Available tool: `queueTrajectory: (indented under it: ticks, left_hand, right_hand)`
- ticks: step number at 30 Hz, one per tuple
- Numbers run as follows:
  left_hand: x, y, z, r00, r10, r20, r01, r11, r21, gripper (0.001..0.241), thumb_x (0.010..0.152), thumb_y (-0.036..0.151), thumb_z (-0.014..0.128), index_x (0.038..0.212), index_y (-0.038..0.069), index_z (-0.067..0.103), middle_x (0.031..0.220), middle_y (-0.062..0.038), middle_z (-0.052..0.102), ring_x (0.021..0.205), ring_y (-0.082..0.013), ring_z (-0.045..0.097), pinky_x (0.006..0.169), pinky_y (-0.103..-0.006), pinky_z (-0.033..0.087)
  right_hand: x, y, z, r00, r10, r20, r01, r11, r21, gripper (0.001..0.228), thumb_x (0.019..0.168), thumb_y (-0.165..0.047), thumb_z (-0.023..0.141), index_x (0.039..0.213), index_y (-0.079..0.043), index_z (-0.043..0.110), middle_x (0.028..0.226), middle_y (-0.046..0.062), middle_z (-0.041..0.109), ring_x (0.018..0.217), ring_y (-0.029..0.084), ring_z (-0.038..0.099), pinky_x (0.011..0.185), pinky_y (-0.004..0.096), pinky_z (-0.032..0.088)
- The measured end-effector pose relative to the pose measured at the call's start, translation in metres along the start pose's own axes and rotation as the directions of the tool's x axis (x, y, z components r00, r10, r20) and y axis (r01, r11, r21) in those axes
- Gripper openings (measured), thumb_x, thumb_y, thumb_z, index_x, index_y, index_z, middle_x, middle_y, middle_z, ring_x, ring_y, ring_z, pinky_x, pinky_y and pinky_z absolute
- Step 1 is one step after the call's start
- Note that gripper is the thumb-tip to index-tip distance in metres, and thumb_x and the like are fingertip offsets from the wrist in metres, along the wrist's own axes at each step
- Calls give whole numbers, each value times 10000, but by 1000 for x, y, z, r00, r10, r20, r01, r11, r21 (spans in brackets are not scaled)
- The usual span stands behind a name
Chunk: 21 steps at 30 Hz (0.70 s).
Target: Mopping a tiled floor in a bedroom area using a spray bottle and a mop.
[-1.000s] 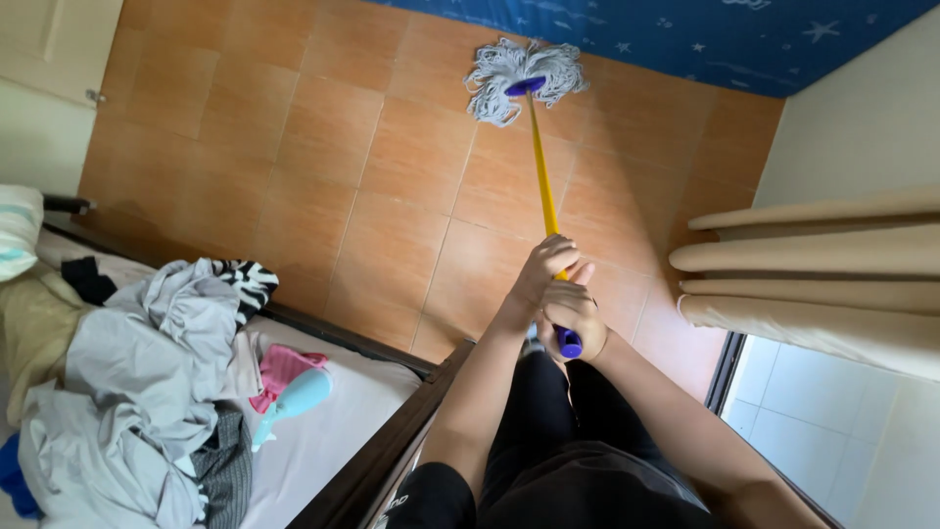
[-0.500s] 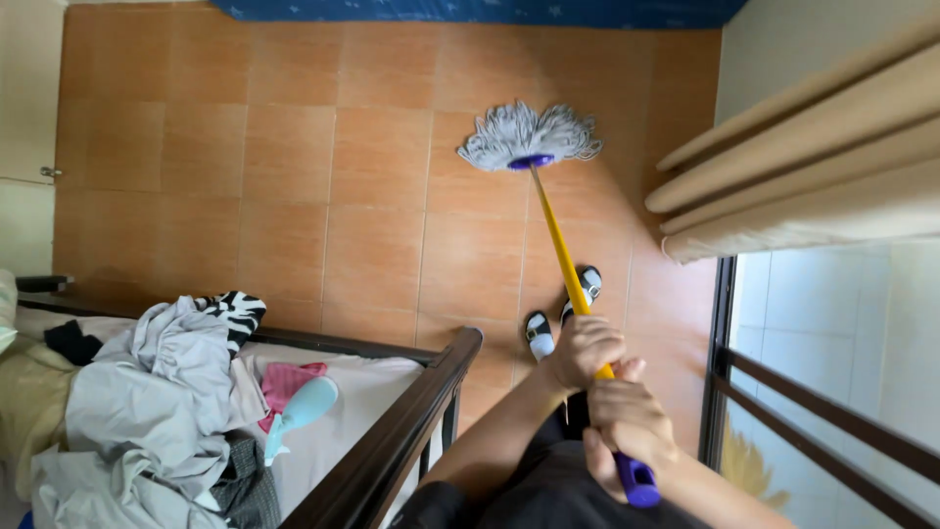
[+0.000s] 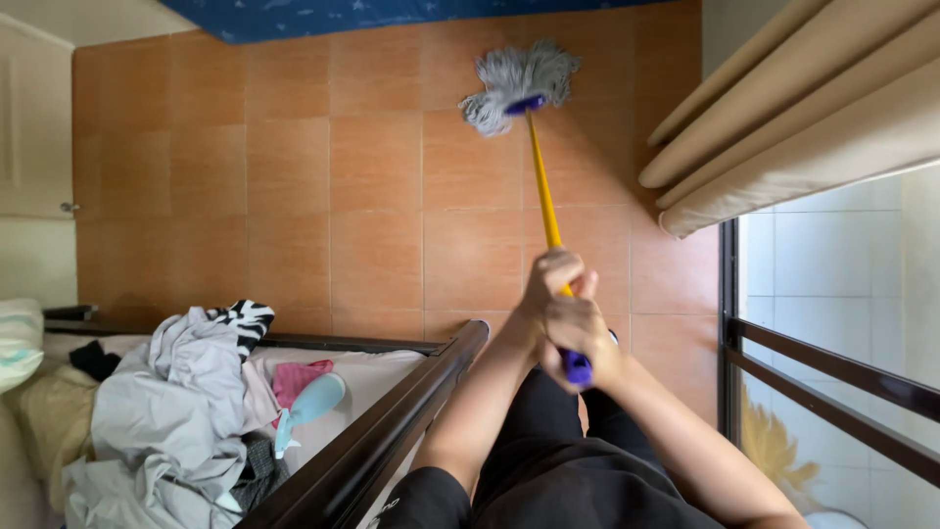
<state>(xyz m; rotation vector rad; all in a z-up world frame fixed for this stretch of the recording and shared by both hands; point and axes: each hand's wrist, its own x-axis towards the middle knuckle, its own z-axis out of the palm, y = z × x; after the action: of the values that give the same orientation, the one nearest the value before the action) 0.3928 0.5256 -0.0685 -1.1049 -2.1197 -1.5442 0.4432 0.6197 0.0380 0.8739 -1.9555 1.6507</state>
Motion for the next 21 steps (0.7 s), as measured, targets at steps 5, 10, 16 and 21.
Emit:
queueTrajectory:
  ticks: [5,10,16,21]
  left_hand:
    - [6,91,37,993,-33,112,48,990,-135,461,851,152,725,568,123,363,519,-53,378,469,-261,435,511,-422,367]
    - [9,105,46,980,33,195,18,968,-251,462,855,168,735,597,103,356,548,-77,364,497,-281,432,512,-420,355]
    - [22,19,38,979,27,201,15,978,-207,381,808,109,696,594,100,381,569,-74,414,507,-286,441,506,-427,358]
    - [34,-50,47,975,-66,213,79,995,-54,325,819,49,691,628,80,430,602,-88,448,565,-293,449,551,-428,400]
  right_hand:
    - [-22,-99,-56,998,59,-26,-59,998,-1,219,621,97,568,629,-64,420,627,88,476,526,274,494,521,395,389]
    - [-29,-115,-65,992,104,-69,-102,994,32,221,658,103,555,647,-71,421,624,77,477,507,247,507,508,364,406]
    - [-38,-19,-27,961,-24,-276,-5,994,-106,259,693,118,554,640,-82,397,622,57,488,518,229,518,512,358,436]
    - [-31,58,-34,993,-9,-119,-17,977,-212,229,686,117,561,635,-54,417,639,96,468,558,280,505,555,392,424]
